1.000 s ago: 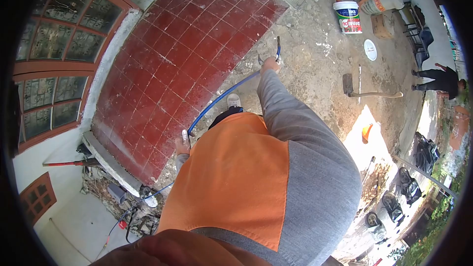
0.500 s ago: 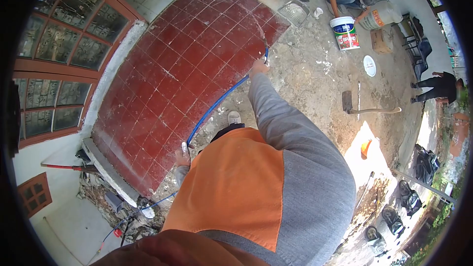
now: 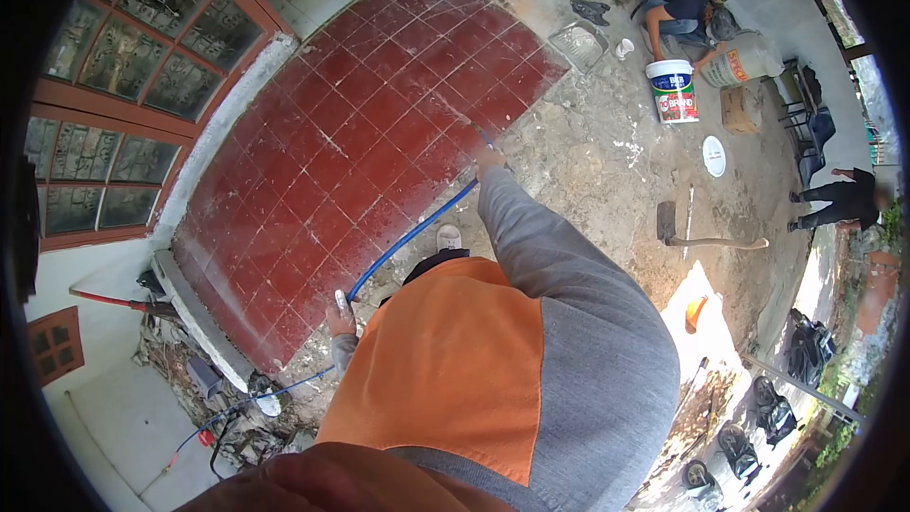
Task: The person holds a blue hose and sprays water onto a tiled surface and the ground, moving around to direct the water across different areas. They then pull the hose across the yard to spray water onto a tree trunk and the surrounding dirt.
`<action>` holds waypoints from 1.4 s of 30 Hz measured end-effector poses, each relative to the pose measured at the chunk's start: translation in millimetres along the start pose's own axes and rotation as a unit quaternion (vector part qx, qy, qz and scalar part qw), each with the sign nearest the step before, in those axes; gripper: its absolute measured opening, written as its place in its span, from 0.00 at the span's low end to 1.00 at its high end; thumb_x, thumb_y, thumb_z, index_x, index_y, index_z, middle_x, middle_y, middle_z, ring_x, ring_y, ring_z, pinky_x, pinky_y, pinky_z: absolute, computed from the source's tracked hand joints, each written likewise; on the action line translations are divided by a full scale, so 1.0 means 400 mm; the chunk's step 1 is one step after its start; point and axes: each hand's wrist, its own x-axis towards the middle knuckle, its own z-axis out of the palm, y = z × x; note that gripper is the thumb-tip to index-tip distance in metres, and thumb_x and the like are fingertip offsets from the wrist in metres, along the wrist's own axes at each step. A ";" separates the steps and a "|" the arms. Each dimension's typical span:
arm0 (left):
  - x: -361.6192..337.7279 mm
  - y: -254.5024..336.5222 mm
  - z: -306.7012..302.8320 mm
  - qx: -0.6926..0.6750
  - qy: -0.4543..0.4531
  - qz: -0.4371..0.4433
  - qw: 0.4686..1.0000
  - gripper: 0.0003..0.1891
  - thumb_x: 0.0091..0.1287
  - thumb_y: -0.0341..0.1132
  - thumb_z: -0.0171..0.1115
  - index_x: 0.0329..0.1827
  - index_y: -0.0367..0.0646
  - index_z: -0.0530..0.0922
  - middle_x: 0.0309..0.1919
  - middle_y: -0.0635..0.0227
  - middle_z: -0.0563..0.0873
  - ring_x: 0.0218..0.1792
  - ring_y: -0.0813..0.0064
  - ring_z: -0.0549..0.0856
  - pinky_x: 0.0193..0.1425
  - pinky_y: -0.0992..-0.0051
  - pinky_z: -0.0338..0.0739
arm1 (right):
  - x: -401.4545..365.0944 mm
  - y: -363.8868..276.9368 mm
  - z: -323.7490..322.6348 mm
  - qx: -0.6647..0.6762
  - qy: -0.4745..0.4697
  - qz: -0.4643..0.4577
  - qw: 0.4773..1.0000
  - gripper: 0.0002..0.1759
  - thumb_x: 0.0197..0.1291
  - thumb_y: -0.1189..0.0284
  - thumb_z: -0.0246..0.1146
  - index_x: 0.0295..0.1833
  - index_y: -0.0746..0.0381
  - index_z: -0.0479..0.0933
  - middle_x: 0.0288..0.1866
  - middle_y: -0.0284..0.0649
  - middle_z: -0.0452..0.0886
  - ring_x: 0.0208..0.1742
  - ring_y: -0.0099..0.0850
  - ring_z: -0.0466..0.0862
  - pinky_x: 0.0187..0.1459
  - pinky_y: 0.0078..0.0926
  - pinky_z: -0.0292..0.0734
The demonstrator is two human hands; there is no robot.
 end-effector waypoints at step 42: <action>0.001 0.112 0.036 0.055 -0.026 0.002 0.998 0.16 0.66 0.45 0.48 0.32 0.47 0.82 0.24 0.49 0.80 0.30 0.48 0.80 0.34 0.57 0.71 | -0.130 -0.313 -0.031 0.455 -0.019 0.007 0.890 0.03 0.67 0.66 0.47 0.41 0.48 0.66 0.14 0.30 0.61 0.09 0.22 0.60 0.11 0.23 0.57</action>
